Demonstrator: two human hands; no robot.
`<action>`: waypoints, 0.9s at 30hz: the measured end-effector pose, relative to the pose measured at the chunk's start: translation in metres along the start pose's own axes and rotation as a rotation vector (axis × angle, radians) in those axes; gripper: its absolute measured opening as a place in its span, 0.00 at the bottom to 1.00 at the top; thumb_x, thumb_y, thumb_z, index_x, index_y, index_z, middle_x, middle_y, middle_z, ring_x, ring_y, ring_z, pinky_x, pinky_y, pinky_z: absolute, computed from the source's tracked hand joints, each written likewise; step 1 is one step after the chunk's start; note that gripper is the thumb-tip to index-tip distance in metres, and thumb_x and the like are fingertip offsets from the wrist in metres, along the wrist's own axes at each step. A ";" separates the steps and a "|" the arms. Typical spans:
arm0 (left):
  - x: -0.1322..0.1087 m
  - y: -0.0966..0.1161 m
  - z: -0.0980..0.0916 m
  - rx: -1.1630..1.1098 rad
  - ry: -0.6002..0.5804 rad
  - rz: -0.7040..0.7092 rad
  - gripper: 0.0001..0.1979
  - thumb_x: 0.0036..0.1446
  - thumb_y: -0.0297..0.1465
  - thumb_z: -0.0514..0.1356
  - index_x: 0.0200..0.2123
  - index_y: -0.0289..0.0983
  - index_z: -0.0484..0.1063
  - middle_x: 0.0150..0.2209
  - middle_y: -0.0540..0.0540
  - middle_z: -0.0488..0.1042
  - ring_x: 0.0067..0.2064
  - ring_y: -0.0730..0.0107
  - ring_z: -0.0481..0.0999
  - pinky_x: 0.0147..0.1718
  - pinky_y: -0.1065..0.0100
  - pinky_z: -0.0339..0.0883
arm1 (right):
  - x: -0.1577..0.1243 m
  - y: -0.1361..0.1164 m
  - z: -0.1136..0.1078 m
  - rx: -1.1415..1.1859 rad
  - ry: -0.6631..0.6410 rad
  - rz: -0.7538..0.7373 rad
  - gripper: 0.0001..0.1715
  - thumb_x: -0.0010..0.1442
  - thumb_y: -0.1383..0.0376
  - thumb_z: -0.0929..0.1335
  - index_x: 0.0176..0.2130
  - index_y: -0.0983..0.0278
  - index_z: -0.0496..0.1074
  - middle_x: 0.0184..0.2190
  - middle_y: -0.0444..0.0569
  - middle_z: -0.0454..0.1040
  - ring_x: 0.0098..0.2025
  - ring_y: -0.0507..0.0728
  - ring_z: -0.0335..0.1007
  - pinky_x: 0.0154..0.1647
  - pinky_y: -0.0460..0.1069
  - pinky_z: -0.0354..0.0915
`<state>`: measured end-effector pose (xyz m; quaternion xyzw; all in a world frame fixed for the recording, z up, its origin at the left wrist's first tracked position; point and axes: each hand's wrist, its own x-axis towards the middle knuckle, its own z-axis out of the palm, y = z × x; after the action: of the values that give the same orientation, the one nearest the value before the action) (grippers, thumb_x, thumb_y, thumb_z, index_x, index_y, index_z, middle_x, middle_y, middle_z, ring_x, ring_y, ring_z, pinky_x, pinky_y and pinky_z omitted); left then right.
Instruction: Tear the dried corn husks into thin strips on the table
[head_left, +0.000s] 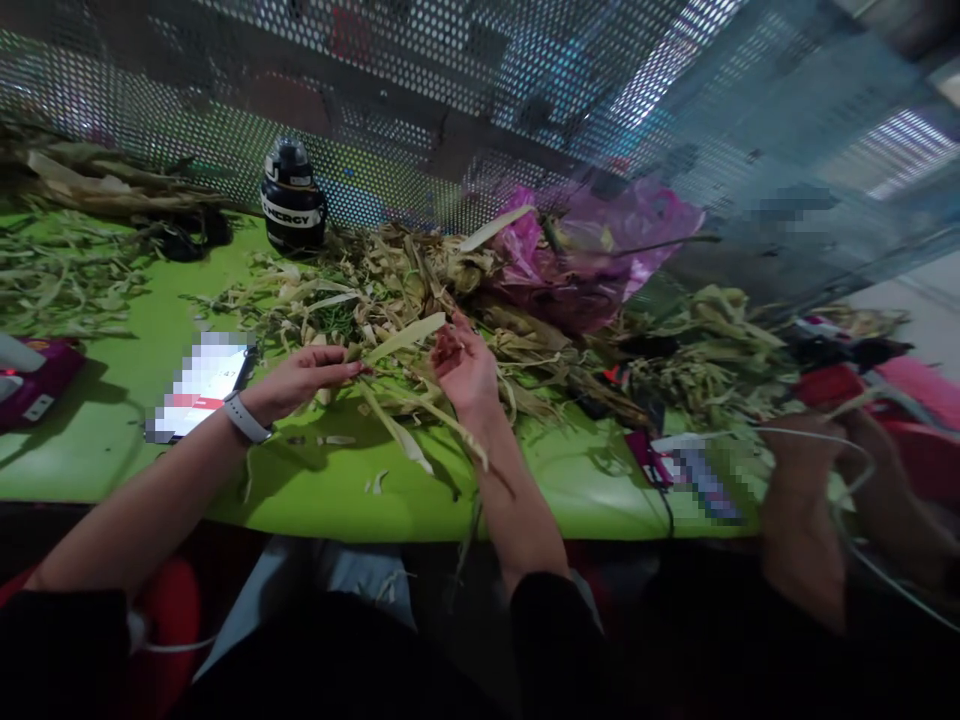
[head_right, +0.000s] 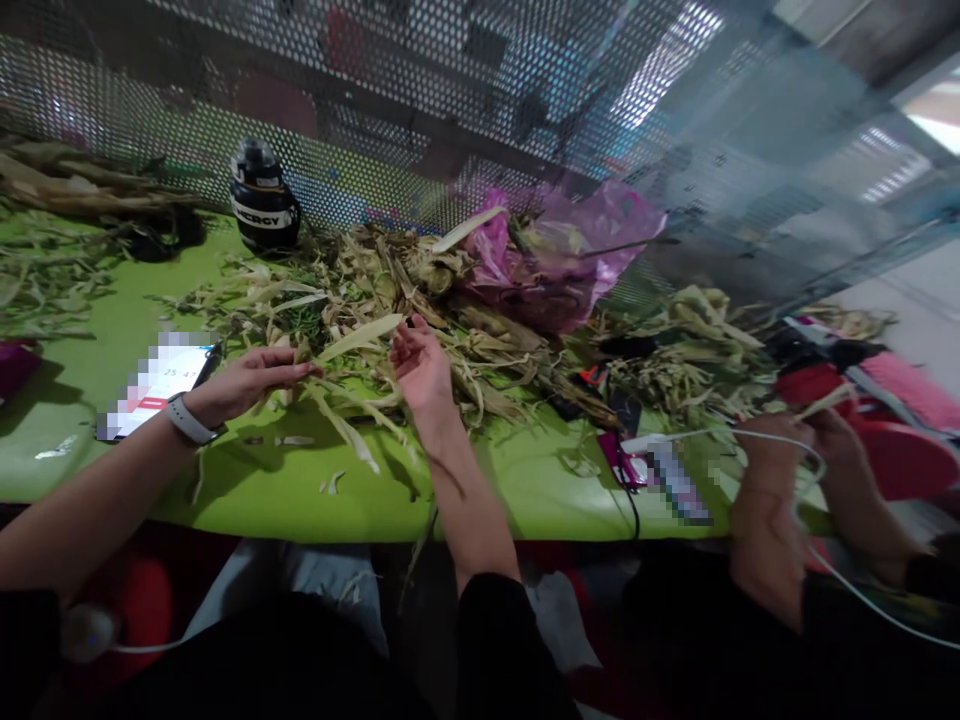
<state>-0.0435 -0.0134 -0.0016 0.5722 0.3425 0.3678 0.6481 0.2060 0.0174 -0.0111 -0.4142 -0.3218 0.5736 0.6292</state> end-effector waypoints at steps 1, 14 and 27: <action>0.000 0.000 0.000 -0.072 0.044 -0.005 0.13 0.48 0.37 0.70 0.28 0.36 0.72 0.31 0.50 0.72 0.31 0.76 0.70 0.31 0.74 0.64 | -0.002 0.002 0.002 -0.044 -0.014 -0.044 0.18 0.47 0.62 0.70 0.40 0.59 0.67 0.30 0.40 0.74 0.27 0.49 0.66 0.30 0.47 0.65; 0.005 -0.006 -0.007 -0.321 0.213 -0.113 0.15 0.41 0.32 0.75 0.26 0.32 0.73 0.26 0.51 0.73 0.25 0.83 0.68 0.23 0.80 0.61 | -0.031 -0.002 0.004 -0.248 -0.453 -0.237 0.13 0.50 0.54 0.76 0.32 0.59 0.78 0.38 0.45 0.76 0.27 0.48 0.67 0.26 0.46 0.65; 0.004 -0.008 -0.002 -0.185 0.112 -0.119 0.17 0.43 0.32 0.73 0.34 0.33 0.73 0.28 0.50 0.75 0.26 0.80 0.71 0.23 0.77 0.61 | -0.051 0.004 0.025 -0.250 -0.327 -0.039 0.17 0.54 0.52 0.73 0.29 0.63 0.73 0.10 0.35 0.57 0.13 0.44 0.45 0.13 0.43 0.46</action>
<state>-0.0427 -0.0089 -0.0099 0.4671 0.3763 0.3901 0.6986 0.1753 -0.0297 -0.0003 -0.3841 -0.4964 0.5764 0.5233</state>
